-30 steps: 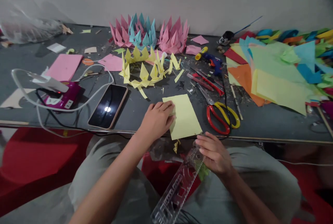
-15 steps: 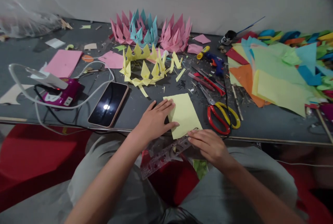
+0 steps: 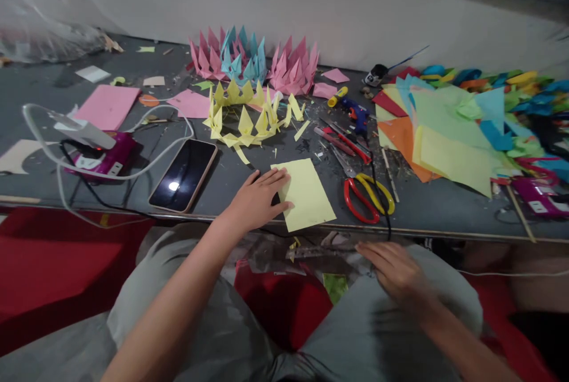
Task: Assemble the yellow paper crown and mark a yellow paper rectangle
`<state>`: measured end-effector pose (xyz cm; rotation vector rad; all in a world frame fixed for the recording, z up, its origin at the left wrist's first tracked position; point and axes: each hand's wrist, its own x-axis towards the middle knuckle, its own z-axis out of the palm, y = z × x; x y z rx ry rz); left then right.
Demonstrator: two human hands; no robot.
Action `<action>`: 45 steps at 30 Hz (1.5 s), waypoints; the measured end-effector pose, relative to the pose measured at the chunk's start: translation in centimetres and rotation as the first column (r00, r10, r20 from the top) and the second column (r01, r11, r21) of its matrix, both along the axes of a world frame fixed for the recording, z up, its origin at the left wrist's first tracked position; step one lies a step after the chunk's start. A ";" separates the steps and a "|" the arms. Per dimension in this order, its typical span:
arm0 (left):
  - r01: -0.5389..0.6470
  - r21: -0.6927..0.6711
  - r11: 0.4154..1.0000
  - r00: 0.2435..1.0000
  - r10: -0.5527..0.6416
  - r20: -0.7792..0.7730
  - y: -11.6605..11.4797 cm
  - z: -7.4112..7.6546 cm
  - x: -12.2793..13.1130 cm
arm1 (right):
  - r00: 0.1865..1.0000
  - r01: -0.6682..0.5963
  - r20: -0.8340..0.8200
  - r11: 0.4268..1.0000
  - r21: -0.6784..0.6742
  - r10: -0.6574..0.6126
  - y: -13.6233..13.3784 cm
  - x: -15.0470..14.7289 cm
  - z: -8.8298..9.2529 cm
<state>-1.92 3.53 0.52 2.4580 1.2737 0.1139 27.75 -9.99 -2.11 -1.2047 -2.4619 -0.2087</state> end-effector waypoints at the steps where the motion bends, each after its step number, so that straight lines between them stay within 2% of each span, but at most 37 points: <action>1: 0.004 0.003 1.000 1.000 -0.004 0.005 0.0 -0.1 -0.1 | 1.000 0.008 -0.016 1.000 0.002 -0.008 -0.8 0.2 -0.1; 3: 0.009 0.009 1.000 1.000 -0.009 0.011 0.0 -0.3 -0.1 | 0.991 0.081 -0.103 0.997 -0.003 -0.081 -2.1 0.2 0.0; 5: 0.010 0.018 1.000 1.000 -0.010 0.018 0.1 -0.5 -0.2 | 0.936 0.228 -0.262 0.972 -0.051 -0.234 -3.0 -0.6 0.3; 6: 0.010 0.021 1.000 1.000 -0.011 0.022 0.1 -0.5 -0.2 | 0.876 0.305 -0.355 0.945 -0.119 -0.328 -3.2 -1.2 0.4; 8: 0.013 0.026 1.000 0.999 -0.013 0.030 0.1 -0.5 -0.2 | 0.688 0.379 -0.516 0.859 -0.345 -0.511 -3.0 -2.8 0.5; 10: 0.013 0.029 0.999 0.999 -0.014 0.029 0.2 -0.4 -0.2 | 0.476 0.278 -0.623 0.778 -0.563 -0.621 -2.2 -4.4 0.4; 12: 0.013 0.036 0.999 1.000 -0.013 0.021 0.2 -0.4 -0.2 | 0.316 0.117 -0.686 0.745 -0.657 -0.655 -0.9 -5.8 0.2; 13: 0.014 0.041 0.999 1.000 -0.015 0.017 0.2 -0.4 -0.2 | 0.266 0.050 -0.702 0.737 -0.675 -0.661 -0.3 -6.3 0.0; 15: 0.017 0.057 0.998 1.000 -0.018 0.010 0.1 -0.5 -0.2 | 0.227 -0.059 -0.710 0.718 -0.694 -0.667 0.9 -7.3 0.0; 18: 0.020 0.087 0.996 1.000 -0.020 0.003 -0.1 -0.7 -0.2 | 0.271 -0.111 -0.693 0.693 -0.712 -0.668 2.4 -8.5 0.3; 22: 0.007 0.123 0.992 1.000 -0.007 -0.005 -0.6 -0.9 0.1 | 0.400 0.088 -0.630 0.712 -0.696 -0.665 3.9 -9.6 0.9; 26: -0.002 0.138 0.990 1.000 0.005 -0.020 -1.1 -1.0 0.5 | 0.511 0.253 -0.551 0.728 -0.637 -0.660 5.1 -10.3 0.7; 32: -0.017 0.115 0.993 0.999 0.022 -0.043 -1.3 -0.9 0.8 | 0.652 0.421 -0.303 0.664 -0.617 -0.695 5.9 -10.2 0.7; 38: -0.030 0.093 0.995 0.999 0.034 -0.041 -1.3 -0.7 0.9 | 0.693 0.404 -0.255 0.656 -0.637 -0.674 5.0 -10.0 1.3; 45: -0.037 0.056 0.998 0.998 0.040 -0.056 -1.2 -0.4 1.1 | 0.812 0.388 -0.138 0.701 -0.598 -0.567 3.1 -9.8 1.6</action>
